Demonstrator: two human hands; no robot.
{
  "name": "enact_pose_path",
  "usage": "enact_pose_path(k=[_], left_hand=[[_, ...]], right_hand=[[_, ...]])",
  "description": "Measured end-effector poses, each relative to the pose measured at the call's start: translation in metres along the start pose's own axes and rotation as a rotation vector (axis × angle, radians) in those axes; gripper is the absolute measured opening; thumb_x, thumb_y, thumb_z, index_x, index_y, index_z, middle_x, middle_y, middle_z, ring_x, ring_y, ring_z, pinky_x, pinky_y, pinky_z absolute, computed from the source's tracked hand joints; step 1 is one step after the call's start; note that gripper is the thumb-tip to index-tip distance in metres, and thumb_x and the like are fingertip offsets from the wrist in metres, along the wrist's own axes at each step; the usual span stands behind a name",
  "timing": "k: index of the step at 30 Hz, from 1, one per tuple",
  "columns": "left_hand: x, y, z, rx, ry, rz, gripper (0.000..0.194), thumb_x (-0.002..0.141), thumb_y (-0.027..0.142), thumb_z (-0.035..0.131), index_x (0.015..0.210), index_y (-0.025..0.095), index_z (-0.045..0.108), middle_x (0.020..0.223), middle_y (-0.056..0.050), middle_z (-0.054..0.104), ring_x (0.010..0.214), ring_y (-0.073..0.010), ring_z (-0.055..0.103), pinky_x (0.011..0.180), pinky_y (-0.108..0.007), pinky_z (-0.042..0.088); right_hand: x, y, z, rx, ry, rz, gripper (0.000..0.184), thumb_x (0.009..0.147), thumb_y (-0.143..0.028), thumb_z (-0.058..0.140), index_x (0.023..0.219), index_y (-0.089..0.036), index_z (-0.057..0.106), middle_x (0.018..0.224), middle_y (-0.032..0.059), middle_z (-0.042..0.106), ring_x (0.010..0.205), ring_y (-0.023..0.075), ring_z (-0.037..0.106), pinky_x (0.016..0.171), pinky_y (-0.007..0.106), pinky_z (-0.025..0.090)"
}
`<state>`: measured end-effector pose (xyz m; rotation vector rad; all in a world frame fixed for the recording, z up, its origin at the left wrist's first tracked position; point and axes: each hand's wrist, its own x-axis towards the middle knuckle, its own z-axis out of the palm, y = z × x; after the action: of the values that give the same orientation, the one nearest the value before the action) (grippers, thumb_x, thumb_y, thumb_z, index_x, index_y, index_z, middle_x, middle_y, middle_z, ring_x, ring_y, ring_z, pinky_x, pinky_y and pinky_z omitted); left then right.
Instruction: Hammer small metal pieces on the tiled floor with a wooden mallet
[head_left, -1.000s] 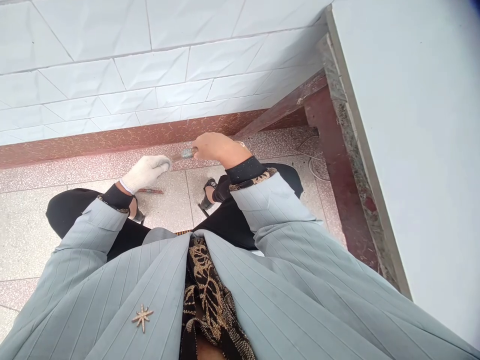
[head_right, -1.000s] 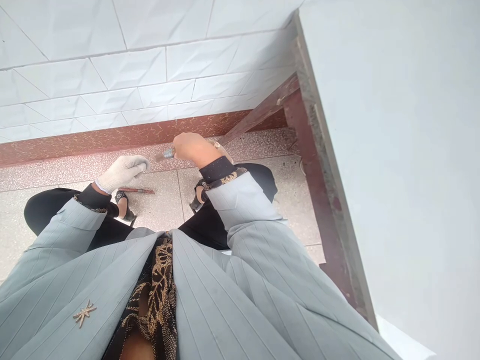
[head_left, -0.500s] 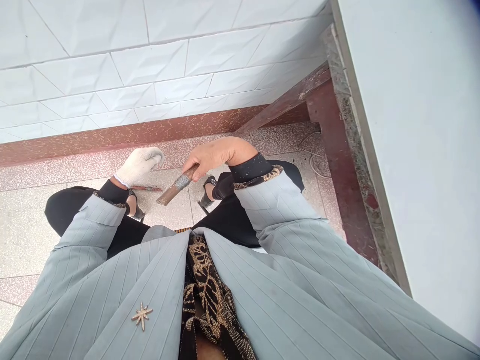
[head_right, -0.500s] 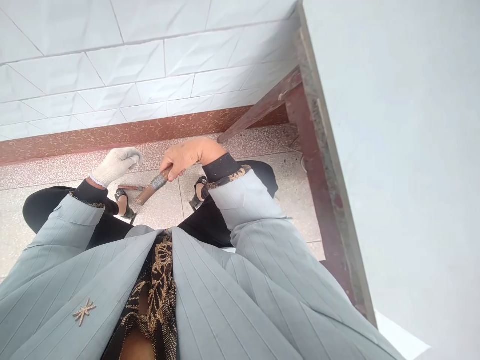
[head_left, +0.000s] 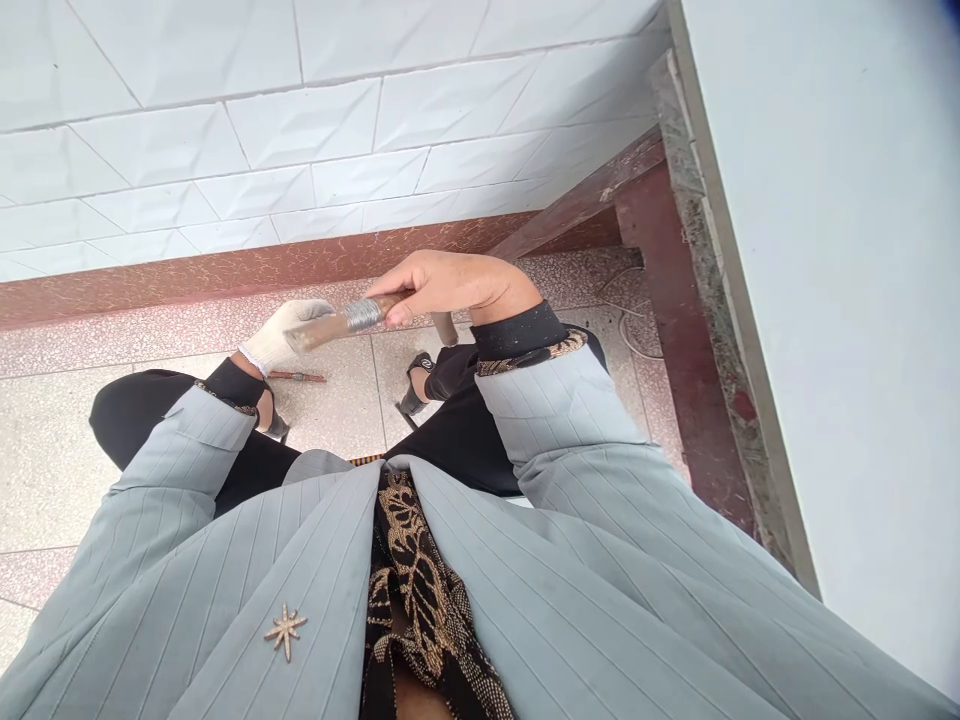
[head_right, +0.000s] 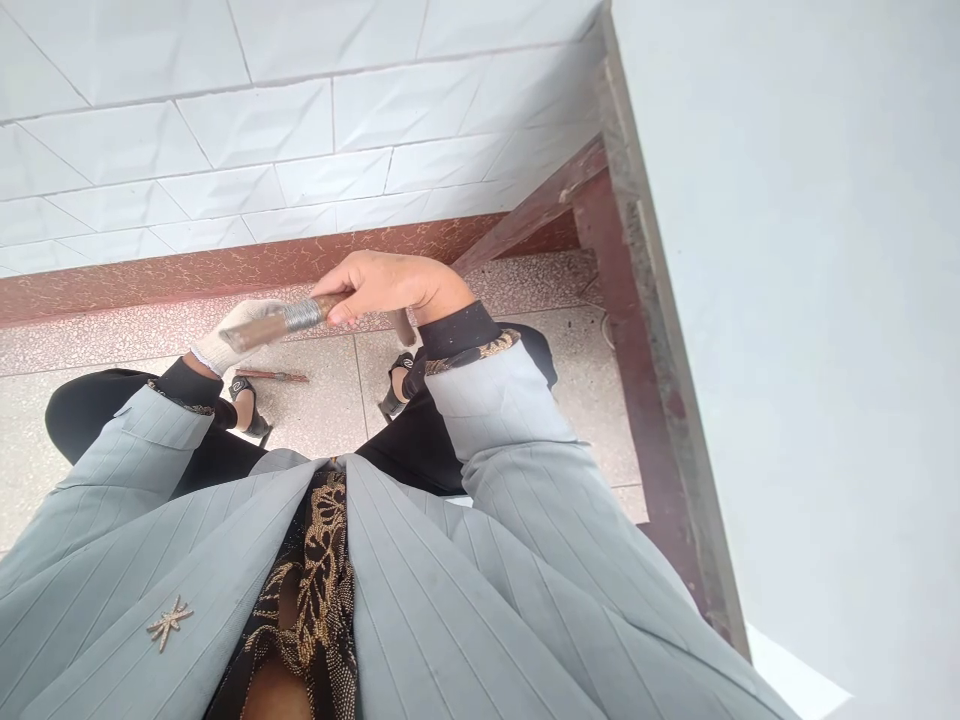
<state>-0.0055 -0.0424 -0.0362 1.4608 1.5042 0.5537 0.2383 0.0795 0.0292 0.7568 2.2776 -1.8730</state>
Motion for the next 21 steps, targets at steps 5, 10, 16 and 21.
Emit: enact_pose_path(k=[5, 10, 16, 21], left_hand=[[-0.005, 0.012, 0.01, -0.035, -0.112, 0.01, 0.019, 0.094, 0.023, 0.053, 0.092, 0.017, 0.07, 0.068, 0.002, 0.054, 0.06, -0.0124, 0.047, 0.059, -0.026, 0.039], [-0.009, 0.015, 0.007, -0.001, -0.145, 0.049, 0.019, 0.094, 0.024, 0.052, 0.093, 0.018, 0.07, 0.07, 0.002, 0.055, 0.062, -0.0129, 0.049, 0.061, -0.027, 0.04], [-0.007, 0.007, -0.006, 0.238, -0.038, 0.111, 0.019, 0.092, 0.025, 0.054, 0.09, 0.018, 0.072, 0.079, -0.001, 0.067, 0.077, -0.0166, 0.06, 0.079, -0.031, 0.048], [-0.003, 0.0, -0.005, 0.284, -0.012, 0.092, 0.019, 0.093, 0.024, 0.054, 0.093, 0.018, 0.073, 0.085, -0.002, 0.071, 0.082, -0.0184, 0.064, 0.084, -0.033, 0.051]], right_hand=[[0.02, 0.01, 0.013, 0.159, 0.487, -0.067, 0.028, 0.104, -0.041, 0.072, 0.096, -0.014, 0.067, 0.081, 0.0046, 0.063, 0.069, 0.0112, 0.052, 0.067, 0.023, 0.045], [0.032, 0.022, 0.008, -0.297, 0.578, 0.16, 0.016, 0.102, -0.029, 0.07, 0.101, -0.013, 0.072, 0.088, 0.0083, 0.066, 0.085, 0.0187, 0.06, 0.079, 0.03, 0.046], [0.03, 0.015, 0.013, -0.636, -0.178, 0.281, 0.006, 0.093, -0.014, 0.071, 0.089, -0.013, 0.076, 0.076, 0.0039, 0.064, 0.076, 0.0164, 0.058, 0.075, 0.03, 0.038], [0.023, 0.013, 0.014, -0.356, -0.464, 0.044, 0.014, 0.094, -0.024, 0.076, 0.097, -0.011, 0.076, 0.076, -0.0002, 0.065, 0.073, 0.0118, 0.056, 0.075, 0.025, 0.039]])
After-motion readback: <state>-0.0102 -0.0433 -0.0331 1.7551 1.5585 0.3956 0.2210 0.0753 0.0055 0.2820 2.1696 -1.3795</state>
